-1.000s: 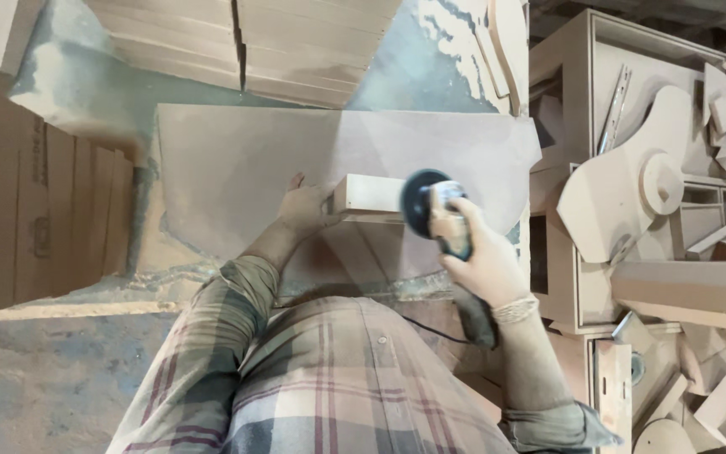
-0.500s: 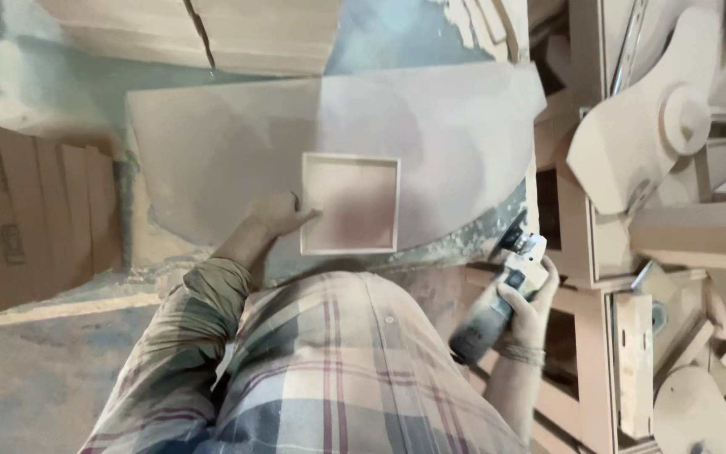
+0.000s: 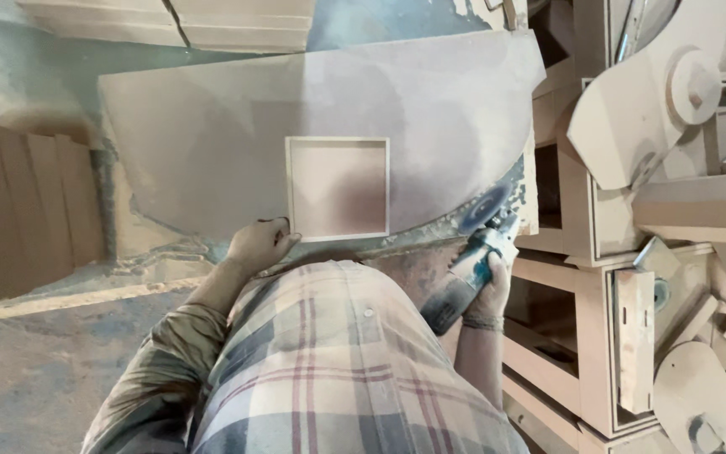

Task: The person uses a handheld orbital sander to smooth the surfaces and edges of small wooden drawer boxes. They repeatedly pick up a box, sand its sides and interior, then place it on a stack before repeating the process with another box.

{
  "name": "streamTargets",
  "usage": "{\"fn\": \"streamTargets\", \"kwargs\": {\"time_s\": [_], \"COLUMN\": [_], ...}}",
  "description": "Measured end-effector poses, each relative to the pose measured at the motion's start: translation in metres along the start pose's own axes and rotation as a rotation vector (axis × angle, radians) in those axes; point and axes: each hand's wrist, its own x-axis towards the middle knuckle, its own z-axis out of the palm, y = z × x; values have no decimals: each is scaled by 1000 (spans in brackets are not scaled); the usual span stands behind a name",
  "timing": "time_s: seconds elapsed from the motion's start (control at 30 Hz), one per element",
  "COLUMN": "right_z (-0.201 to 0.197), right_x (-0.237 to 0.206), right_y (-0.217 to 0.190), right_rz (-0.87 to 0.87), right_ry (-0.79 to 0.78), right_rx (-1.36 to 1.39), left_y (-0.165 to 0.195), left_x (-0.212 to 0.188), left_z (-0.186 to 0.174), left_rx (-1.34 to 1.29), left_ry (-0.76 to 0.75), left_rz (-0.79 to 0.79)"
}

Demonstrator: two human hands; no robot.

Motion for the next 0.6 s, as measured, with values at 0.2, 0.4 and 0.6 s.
{"fn": "streamTargets", "kwargs": {"time_s": [0.2, 0.4, 0.6], "right_z": [12, 46, 130], "right_x": [15, 33, 48], "right_y": [9, 16, 29], "right_rz": [50, -46, -306], "right_ry": [-129, -124, -342], "right_rx": [39, -197, -1018], "left_y": [-1, -5, -9], "left_x": [-7, -12, -11], "left_z": [0, 7, 12], "left_rx": [-105, -127, -129], "left_ry": [15, 81, 41], "left_rz": [-4, -30, -102]}}
